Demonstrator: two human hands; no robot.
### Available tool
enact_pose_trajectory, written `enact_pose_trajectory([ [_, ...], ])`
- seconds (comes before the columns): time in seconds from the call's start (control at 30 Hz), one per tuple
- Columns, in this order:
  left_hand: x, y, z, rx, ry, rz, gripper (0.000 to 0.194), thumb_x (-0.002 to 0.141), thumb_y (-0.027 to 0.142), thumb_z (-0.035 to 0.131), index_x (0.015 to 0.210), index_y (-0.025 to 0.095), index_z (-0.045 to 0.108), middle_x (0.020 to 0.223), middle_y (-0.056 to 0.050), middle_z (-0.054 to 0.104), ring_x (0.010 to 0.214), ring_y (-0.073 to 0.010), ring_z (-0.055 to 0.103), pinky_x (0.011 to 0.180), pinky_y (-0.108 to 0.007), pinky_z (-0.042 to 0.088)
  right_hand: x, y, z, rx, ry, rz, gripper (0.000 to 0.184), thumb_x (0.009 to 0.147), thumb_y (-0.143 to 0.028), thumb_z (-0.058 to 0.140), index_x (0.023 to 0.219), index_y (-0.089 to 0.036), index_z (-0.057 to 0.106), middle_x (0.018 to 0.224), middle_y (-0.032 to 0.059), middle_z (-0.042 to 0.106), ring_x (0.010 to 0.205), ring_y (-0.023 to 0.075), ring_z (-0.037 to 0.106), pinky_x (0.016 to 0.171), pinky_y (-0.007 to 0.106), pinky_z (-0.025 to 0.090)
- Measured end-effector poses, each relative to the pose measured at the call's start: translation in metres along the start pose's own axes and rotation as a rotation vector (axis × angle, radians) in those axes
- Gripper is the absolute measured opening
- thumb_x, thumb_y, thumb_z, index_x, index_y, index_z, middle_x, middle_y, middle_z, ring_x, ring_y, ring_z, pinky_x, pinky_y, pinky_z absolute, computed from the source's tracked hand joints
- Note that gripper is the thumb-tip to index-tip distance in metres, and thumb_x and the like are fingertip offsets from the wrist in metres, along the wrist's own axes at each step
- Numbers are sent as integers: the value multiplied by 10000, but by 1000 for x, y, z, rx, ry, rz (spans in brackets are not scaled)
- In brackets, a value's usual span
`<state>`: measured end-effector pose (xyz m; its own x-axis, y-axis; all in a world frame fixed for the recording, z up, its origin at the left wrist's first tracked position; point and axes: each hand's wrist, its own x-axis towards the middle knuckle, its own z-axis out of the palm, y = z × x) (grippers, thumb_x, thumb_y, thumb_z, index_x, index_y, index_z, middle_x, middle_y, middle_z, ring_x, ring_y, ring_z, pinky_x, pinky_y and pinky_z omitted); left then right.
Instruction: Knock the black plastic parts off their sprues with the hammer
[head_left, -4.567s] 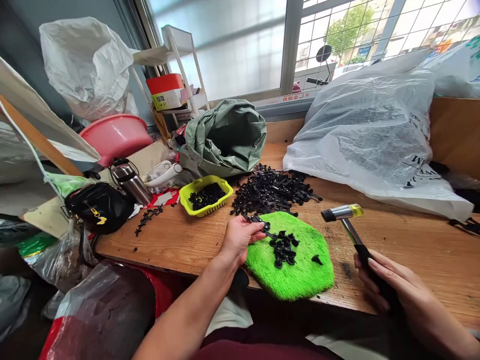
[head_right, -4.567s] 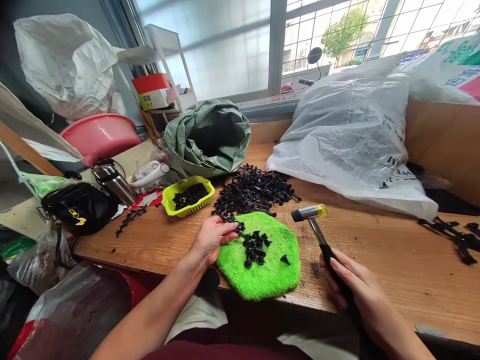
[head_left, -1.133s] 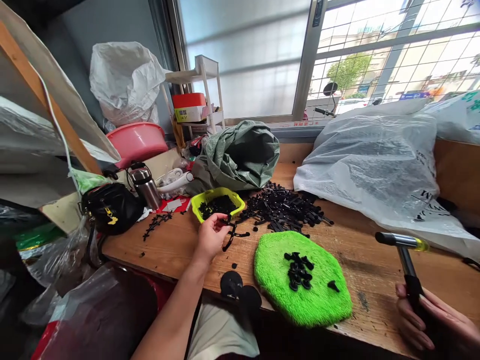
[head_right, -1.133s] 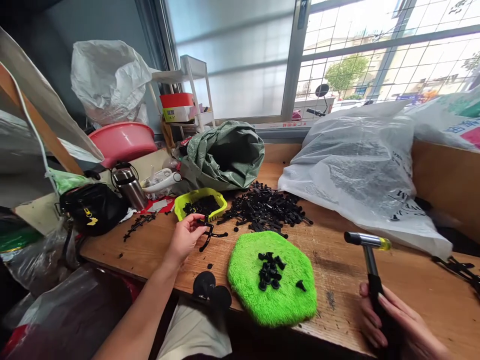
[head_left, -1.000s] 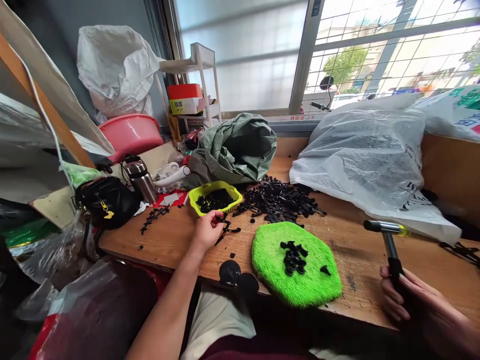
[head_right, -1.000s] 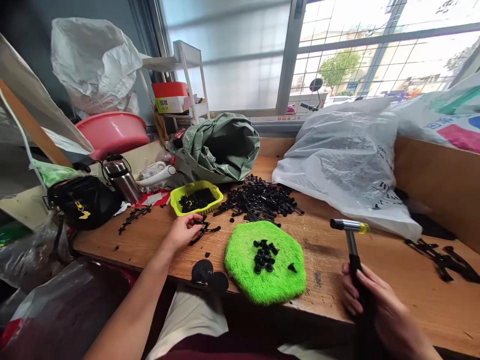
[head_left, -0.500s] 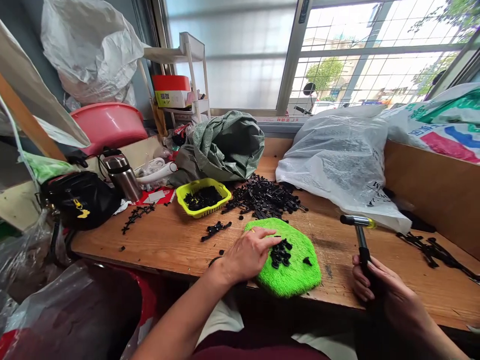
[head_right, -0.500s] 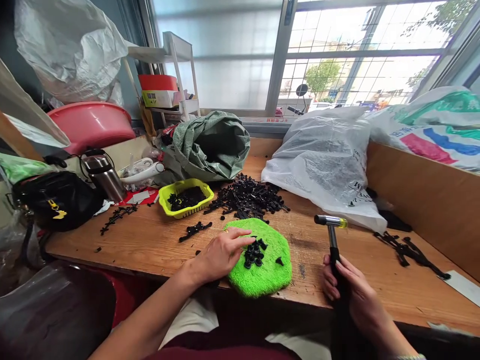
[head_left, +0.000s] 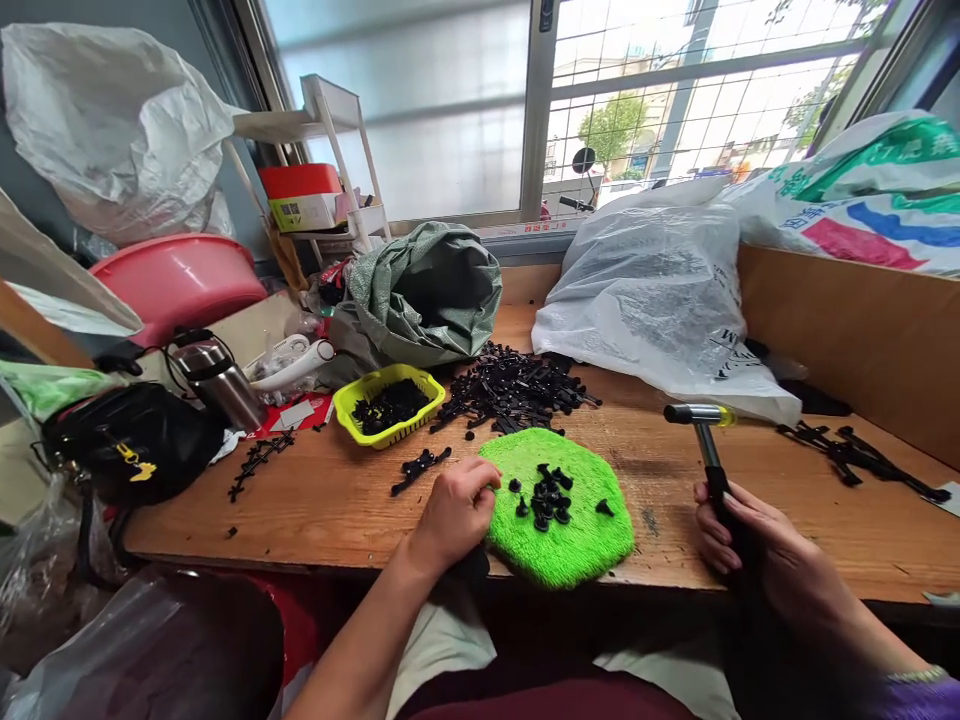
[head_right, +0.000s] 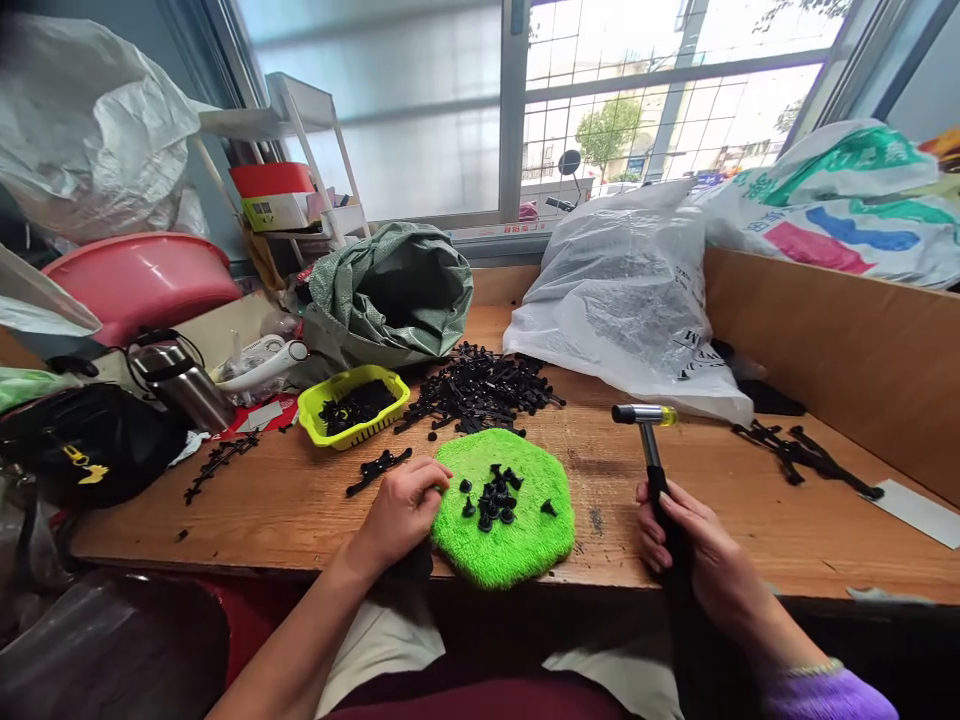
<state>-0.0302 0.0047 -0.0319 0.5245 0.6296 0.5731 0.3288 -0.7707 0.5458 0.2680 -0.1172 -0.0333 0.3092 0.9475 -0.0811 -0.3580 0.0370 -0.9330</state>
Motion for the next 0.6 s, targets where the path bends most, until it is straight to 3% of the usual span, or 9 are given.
enact_pose_trajectory([
  [0.2, 6, 15, -1, 3, 55, -51, 85, 808, 137, 550, 858, 174, 607, 847, -47, 629, 836, -171, 589, 776, -288, 475, -1, -1, 0, 3, 0, 0, 216, 790, -424, 687, 789, -209, 664, 541, -15, 439, 410, 101, 385, 405, 235, 299],
  [0.33, 2, 21, -1, -20, -30, -29, 122, 808, 232, 628, 919, 182, 631, 873, -47, 631, 850, -177, 590, 782, -291, 475, -1, -1, -1, -2, 10, 12, 206, 786, -422, 689, 797, -218, 663, 549, -17, 432, 412, 101, 386, 403, 236, 313],
  [0.43, -3, 8, -9, 55, 127, -95, 95, 847, 221, 570, 913, 173, 619, 847, -50, 631, 816, -174, 589, 754, -289, 478, 0, 0, -3, -7, 28, 20, 214, 760, -434, 706, 795, -227, 665, 549, -15, 424, 406, 97, 382, 391, 236, 320],
  [0.5, -5, -8, -21, 237, 262, -204, 105, 869, 181, 508, 868, 159, 610, 834, -65, 631, 814, -189, 582, 765, -316, 475, 2, 2, -6, -12, 44, 29, 215, 754, -441, 709, 793, -234, 669, 547, -11, 417, 403, 99, 378, 382, 241, 327],
  [0.53, -5, -16, -28, 351, 279, -262, 117, 872, 174, 499, 851, 152, 612, 840, -77, 632, 829, -203, 579, 786, -337, 471, 3, 4, -8, -15, 52, 35, 211, 760, -444, 703, 793, -238, 671, 547, -9, 414, 401, 101, 376, 377, 244, 330],
  [0.6, -6, -30, -41, 549, 178, -357, 110, 858, 202, 544, 881, 136, 629, 887, -95, 637, 889, -232, 571, 839, -373, 459, 7, 8, -16, -23, 65, 43, 204, 768, -446, 690, 790, -244, 670, 542, -5, 408, 393, 103, 369, 362, 246, 329],
])
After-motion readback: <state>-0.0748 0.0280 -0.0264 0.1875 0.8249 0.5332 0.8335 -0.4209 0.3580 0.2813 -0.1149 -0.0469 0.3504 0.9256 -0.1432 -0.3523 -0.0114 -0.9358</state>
